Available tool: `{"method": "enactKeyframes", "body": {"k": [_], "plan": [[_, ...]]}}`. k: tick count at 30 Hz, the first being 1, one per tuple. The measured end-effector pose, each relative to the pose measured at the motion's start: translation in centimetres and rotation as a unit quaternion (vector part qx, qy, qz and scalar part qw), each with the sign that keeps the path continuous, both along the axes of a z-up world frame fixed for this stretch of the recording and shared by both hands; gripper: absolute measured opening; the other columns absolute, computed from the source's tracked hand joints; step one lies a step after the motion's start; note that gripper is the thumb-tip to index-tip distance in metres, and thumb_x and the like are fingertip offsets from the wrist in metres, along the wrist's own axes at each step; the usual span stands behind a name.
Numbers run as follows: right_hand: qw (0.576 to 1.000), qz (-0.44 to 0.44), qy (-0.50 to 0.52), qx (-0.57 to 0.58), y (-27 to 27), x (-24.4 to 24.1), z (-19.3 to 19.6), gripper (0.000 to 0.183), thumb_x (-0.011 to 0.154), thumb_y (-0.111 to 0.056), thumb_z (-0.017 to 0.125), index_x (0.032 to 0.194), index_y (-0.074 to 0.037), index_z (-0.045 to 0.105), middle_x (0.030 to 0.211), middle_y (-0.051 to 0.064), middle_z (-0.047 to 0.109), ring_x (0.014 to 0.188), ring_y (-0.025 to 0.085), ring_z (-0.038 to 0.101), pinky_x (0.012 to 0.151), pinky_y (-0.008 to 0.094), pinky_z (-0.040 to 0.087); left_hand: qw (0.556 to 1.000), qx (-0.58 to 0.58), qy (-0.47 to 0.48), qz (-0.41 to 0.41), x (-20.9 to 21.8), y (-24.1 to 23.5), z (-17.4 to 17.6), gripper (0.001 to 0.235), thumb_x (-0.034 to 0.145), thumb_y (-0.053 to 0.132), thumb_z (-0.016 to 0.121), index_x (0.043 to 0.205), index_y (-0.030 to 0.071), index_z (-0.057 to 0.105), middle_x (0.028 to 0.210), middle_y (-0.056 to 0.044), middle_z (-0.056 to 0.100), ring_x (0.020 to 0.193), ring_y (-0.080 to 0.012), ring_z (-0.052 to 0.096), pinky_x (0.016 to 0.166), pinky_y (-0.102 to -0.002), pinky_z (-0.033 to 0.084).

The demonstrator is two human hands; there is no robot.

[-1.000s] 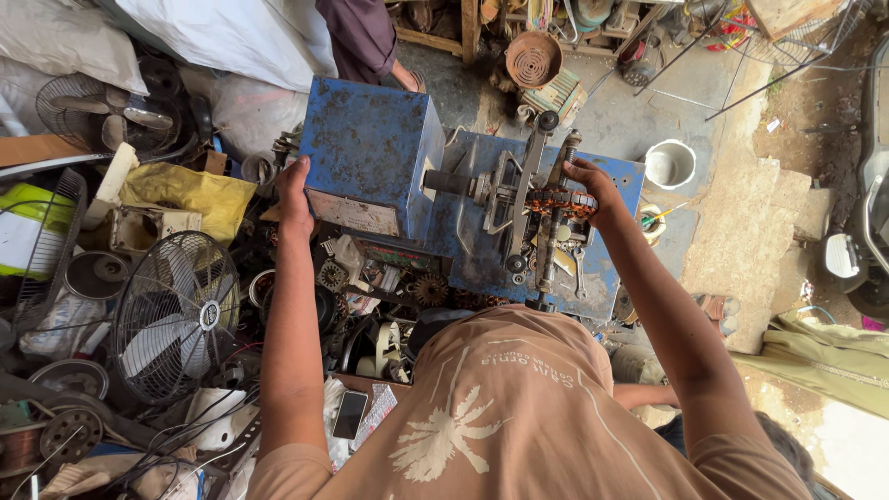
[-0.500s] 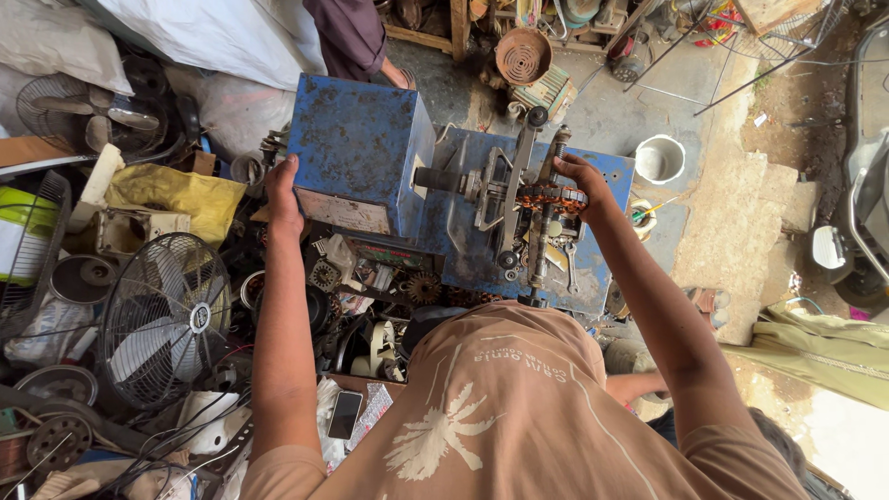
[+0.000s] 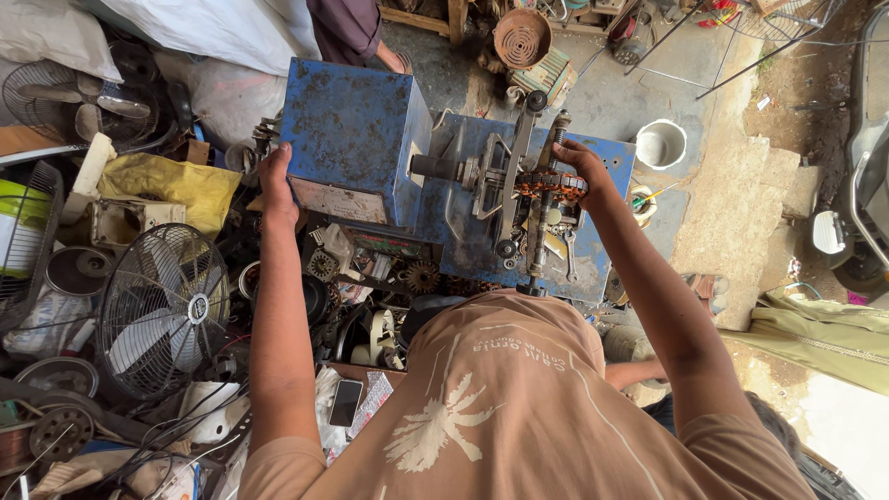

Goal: The person winds copper wire onto a fan motor core using a manual winding machine, turning the handle and guiding the wire by hand.

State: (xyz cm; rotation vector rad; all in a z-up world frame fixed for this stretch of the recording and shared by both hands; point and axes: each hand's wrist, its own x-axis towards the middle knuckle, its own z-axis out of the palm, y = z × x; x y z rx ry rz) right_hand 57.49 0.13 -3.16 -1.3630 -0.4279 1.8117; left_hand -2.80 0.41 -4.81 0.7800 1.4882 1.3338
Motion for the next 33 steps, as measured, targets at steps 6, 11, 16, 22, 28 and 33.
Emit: {"method": "enactKeyframes", "body": {"k": [6,11,16,22,28,33], "plan": [[1.000,0.004,0.008,0.010,-0.1,-0.1,0.3,0.073,0.087,-0.029,0.081,0.148,-0.002,0.051,0.130,0.014,0.065,0.107,0.028,0.072,0.087,0.041,0.063,1.000,-0.011,-0.009,0.024,0.9,-0.2,1.4,0.045,0.083,0.052,0.078,0.104,0.016,0.062,0.112,0.000,0.057,0.109,-0.0157,0.051,0.106,-0.041,0.038],[1.000,0.009,0.002,0.012,-0.1,-0.2,0.6,0.071,0.088,-0.030,0.079,0.146,-0.001,0.051,0.131,0.014,0.065,0.108,0.028,0.072,0.088,0.041,0.063,0.999,0.022,-0.020,-0.020,0.6,-0.3,1.1,0.048,0.091,0.053,0.079,0.096,0.009,0.059,0.108,-0.004,0.055,0.106,-0.0199,0.050,0.105,-0.043,0.040],[1.000,0.011,-0.009,0.008,-0.1,-0.3,0.7,0.071,0.088,-0.030,0.079,0.146,-0.002,0.050,0.132,0.013,0.064,0.108,0.028,0.072,0.088,0.041,0.063,1.000,-0.012,0.005,0.002,1.0,-0.2,1.9,0.040,0.087,0.052,0.076,0.092,0.015,0.061,0.105,0.002,0.057,0.107,-0.0155,0.051,0.106,-0.041,0.037],[1.000,0.013,0.001,0.019,-0.2,-0.3,0.8,0.071,0.089,-0.031,0.079,0.147,0.000,0.051,0.134,0.015,0.064,0.110,0.028,0.071,0.090,0.041,0.062,1.000,-0.004,0.004,-0.013,1.2,-0.3,2.3,0.045,0.089,0.054,0.076,0.086,0.014,0.054,0.100,0.000,0.053,0.104,-0.0189,0.048,0.110,-0.045,0.036],[1.000,0.004,-0.011,-0.001,0.0,-0.3,0.7,0.072,0.087,-0.030,0.079,0.146,-0.003,0.049,0.135,0.013,0.063,0.109,0.028,0.071,0.088,0.041,0.062,1.000,-0.010,0.027,-0.009,1.0,-0.3,1.9,0.044,0.088,0.054,0.074,0.085,0.015,0.054,0.103,0.001,0.054,0.107,-0.0161,0.048,0.111,-0.044,0.030],[1.000,-0.003,0.008,0.004,0.0,-0.1,0.1,0.075,0.087,-0.029,0.081,0.149,-0.001,0.049,0.139,0.017,0.061,0.113,0.030,0.070,0.090,0.042,0.062,1.000,0.000,0.011,-0.016,0.7,-0.2,1.5,0.048,0.089,0.055,0.076,0.094,0.012,0.057,0.110,-0.004,0.054,0.113,-0.0206,0.048,0.115,-0.049,0.032]]}}
